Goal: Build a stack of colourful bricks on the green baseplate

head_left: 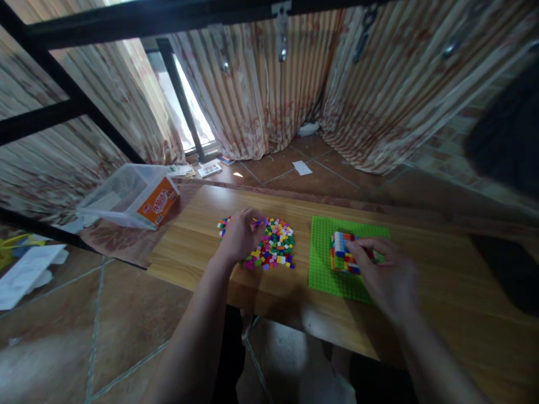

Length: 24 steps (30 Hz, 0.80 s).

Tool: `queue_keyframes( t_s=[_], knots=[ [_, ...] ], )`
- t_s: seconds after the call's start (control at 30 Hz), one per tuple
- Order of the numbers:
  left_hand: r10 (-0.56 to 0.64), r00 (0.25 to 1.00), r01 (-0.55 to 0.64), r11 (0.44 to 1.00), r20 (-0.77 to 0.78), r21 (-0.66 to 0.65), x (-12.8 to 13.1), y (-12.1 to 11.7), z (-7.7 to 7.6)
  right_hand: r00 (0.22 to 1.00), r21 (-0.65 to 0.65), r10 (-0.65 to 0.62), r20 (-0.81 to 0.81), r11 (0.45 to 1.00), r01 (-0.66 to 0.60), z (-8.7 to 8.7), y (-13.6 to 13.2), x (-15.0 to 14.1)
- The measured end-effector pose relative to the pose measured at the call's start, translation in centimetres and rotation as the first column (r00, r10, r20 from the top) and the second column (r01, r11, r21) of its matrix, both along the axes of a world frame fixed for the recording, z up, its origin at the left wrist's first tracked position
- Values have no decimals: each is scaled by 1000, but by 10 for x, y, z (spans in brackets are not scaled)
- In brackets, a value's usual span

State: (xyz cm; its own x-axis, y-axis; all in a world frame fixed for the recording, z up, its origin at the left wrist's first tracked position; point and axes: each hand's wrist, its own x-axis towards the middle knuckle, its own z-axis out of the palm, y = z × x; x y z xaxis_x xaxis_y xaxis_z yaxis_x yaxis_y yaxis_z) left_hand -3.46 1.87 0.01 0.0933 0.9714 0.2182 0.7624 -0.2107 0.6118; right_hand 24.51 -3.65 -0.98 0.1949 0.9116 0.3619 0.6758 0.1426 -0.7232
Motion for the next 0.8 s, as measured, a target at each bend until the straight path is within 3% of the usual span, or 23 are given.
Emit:
queue_keyframes(
  t_s=[0.17,0.37,0.6,0.8],
  knots=[
    [-240,896,257,966,373,5,59,-21,-5,994,42,1,-113,999,4,6,-1,-1],
    [-248,817,264,964,521,46,118,-49,-16,969,-62,183,-167,979,-196,4,-8,-3],
    [-191,870,176,981,455,76,138,-57,-28,963,-110,196,-184,970,-218,5,-11,0],
    [-37,836,109,989,548,-101,136,-48,-36,973,-60,227,36,973,-224,2,-9,14]
  ],
)
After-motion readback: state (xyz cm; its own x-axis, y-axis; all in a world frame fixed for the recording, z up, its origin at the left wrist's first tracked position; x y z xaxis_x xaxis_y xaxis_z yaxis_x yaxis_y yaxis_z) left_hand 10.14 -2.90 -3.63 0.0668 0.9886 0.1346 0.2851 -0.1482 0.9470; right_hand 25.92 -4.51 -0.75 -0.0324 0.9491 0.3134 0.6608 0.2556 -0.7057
